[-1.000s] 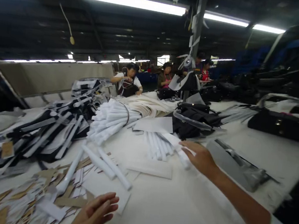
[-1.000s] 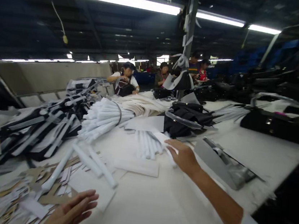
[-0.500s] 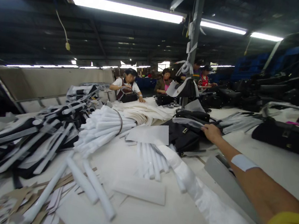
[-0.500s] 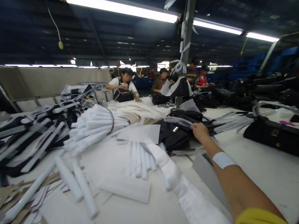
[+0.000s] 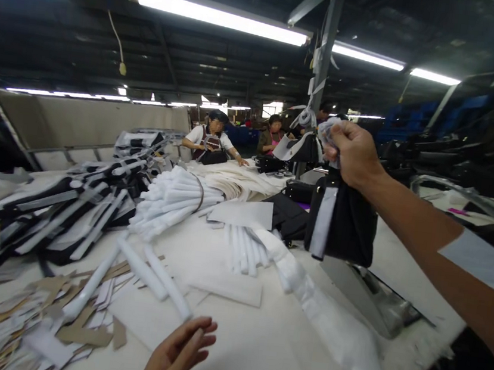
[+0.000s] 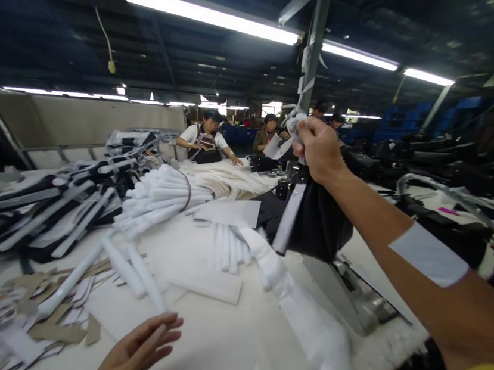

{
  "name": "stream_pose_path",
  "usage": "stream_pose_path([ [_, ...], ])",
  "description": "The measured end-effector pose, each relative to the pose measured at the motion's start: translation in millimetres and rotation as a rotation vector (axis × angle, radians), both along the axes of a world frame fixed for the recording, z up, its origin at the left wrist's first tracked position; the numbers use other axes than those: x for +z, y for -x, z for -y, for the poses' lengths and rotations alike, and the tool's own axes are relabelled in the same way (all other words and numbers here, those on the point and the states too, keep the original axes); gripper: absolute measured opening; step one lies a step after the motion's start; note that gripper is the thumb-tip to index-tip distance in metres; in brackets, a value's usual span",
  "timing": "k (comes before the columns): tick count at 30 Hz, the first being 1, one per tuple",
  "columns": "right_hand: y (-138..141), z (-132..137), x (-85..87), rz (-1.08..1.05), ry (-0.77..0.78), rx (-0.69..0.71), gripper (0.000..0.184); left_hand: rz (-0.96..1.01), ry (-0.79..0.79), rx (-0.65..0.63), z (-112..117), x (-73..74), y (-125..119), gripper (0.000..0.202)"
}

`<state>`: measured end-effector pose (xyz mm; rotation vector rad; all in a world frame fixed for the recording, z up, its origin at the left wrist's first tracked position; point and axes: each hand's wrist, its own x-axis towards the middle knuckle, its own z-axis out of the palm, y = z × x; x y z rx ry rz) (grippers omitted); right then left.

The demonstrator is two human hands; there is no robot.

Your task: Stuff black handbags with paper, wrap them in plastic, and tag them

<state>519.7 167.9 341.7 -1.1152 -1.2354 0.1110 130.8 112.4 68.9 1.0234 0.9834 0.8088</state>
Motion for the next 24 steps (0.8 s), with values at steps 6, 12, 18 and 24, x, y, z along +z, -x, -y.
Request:
stream_pose_path([
  [6,137,81,-8.2,-0.533,0.078,0.620,0.029,0.043,-0.032,0.022,32,1.0,15,0.062],
  [12,198,136,-63.9,-1.094,-0.032,0.919,0.029,-0.085,-0.263,0.278,78,19.9,88,0.054],
  [18,208,89,-197.5,-0.720,0.298,0.309,0.016,-0.410,-0.379,0.288,105,22.9,156,0.056],
  [24,192,123,-252.1,0.038,0.490,0.088,0.041,-0.845,-0.752,0.172,113,-4.5,161,0.057],
])
